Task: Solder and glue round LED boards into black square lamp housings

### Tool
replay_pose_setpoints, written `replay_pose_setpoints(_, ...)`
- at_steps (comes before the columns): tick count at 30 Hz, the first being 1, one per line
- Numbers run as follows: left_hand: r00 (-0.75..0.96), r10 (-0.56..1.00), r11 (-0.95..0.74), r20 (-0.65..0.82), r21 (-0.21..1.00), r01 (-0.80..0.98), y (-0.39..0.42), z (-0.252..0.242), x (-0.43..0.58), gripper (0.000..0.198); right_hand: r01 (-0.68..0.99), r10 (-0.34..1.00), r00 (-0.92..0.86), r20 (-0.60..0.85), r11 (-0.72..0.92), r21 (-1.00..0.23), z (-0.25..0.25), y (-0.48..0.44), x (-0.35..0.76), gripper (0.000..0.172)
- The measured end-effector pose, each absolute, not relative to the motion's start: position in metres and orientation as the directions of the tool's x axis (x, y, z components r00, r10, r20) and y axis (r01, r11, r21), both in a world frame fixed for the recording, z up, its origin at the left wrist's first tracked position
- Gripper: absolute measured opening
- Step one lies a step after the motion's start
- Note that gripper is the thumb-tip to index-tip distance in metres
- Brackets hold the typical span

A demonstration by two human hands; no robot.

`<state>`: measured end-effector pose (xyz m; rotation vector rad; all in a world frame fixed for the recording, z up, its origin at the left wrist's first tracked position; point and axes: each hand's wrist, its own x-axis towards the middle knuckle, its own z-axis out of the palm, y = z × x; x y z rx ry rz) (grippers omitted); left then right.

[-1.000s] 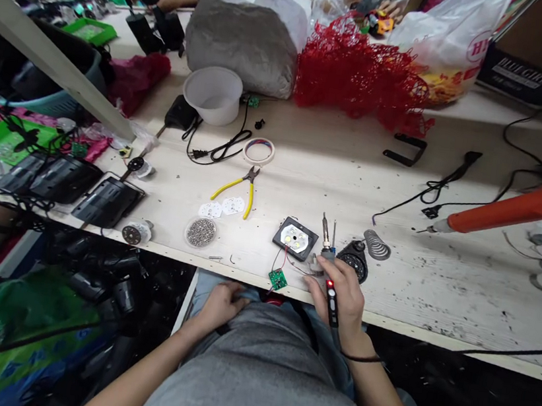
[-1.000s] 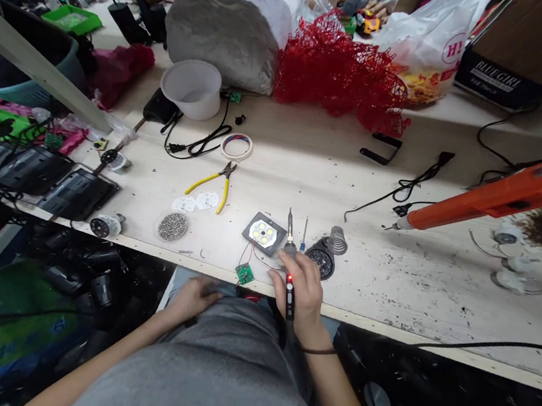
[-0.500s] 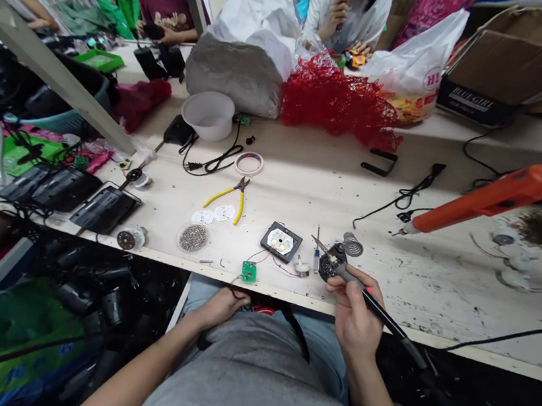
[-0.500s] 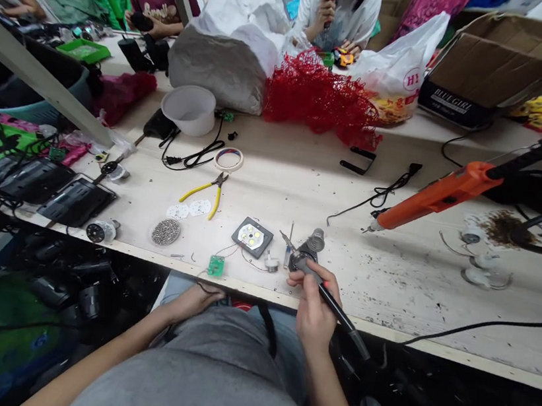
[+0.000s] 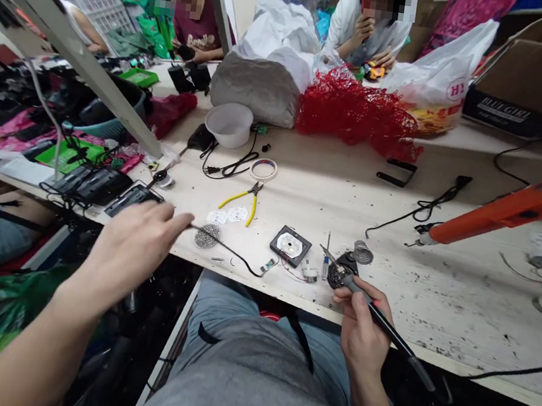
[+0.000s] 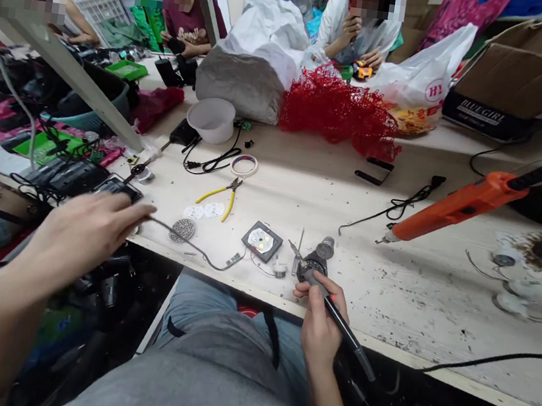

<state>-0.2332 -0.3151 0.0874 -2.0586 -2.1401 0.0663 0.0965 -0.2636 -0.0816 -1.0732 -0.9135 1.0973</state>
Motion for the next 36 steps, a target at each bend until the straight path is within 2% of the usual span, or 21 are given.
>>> replay_pose_setpoints(4,-0.005,0.997,0.033,0.080,-0.351,0.936,-0.254,0.072,-0.248,0.041,-0.221,0.965,0.246,0.085,0.142,-0.965,-0.079,-0.265,0.100,0.021)
replay_pose_setpoints(8,-0.021,0.999,0.032,0.034,-0.352,0.935,-0.215,0.040,-0.257,0.039,-0.169,0.964,0.217,0.152,0.191,-0.967,-0.075,-0.272,0.107,0.018)
replay_pose_setpoints(12,-0.042,0.998,0.055,0.055,-0.246,0.968,-0.213,0.022,-0.251,0.039,-0.039,0.960,0.144,0.239,0.247,-0.968,-0.071,-0.279,0.112,0.016)
replay_pose_setpoints(15,0.025,0.974,0.008,0.224,-0.146,0.989,-0.234,0.007,-0.224,0.044,0.100,0.966,0.081,0.244,0.236,-0.967,-0.069,-0.283,0.112,0.017)
replay_pose_setpoints(17,0.138,0.913,-0.130,0.383,-0.047,0.990,-0.253,-0.010,-0.196,0.034,0.177,0.971,0.050,0.233,0.221,-0.959,-0.069,-0.283,0.110,0.021)
replay_pose_setpoints(18,0.232,0.871,-0.261,0.433,0.007,0.965,-0.262,-0.020,-0.181,0.029,0.207,0.973,0.031,0.228,0.217,-0.954,-0.068,-0.283,0.109,0.023)
replay_pose_setpoints(20,0.377,0.803,-0.475,0.462,0.113,0.873,-0.277,-0.040,-0.153,0.027,0.262,0.973,-0.014,0.230,0.226,-0.938,-0.065,-0.280,0.106,0.025)
replay_pose_setpoints(22,0.378,0.801,-0.508,0.464,0.195,0.839,-0.284,-0.058,-0.132,0.028,0.317,0.967,-0.069,0.246,0.255,-0.913,-0.061,-0.277,0.101,0.024)
replay_pose_setpoints(28,0.275,0.777,-0.476,0.566,0.243,0.845,-0.278,-0.083,-0.124,0.024,0.441,0.940,-0.157,0.302,0.341,-0.831,-0.051,-0.271,0.086,0.019)
replay_pose_setpoints(36,0.246,0.813,-0.437,0.528,0.273,0.857,-0.279,-0.088,-0.123,0.021,0.485,0.921,-0.167,0.353,0.389,-0.784,-0.051,-0.271,0.080,0.017)
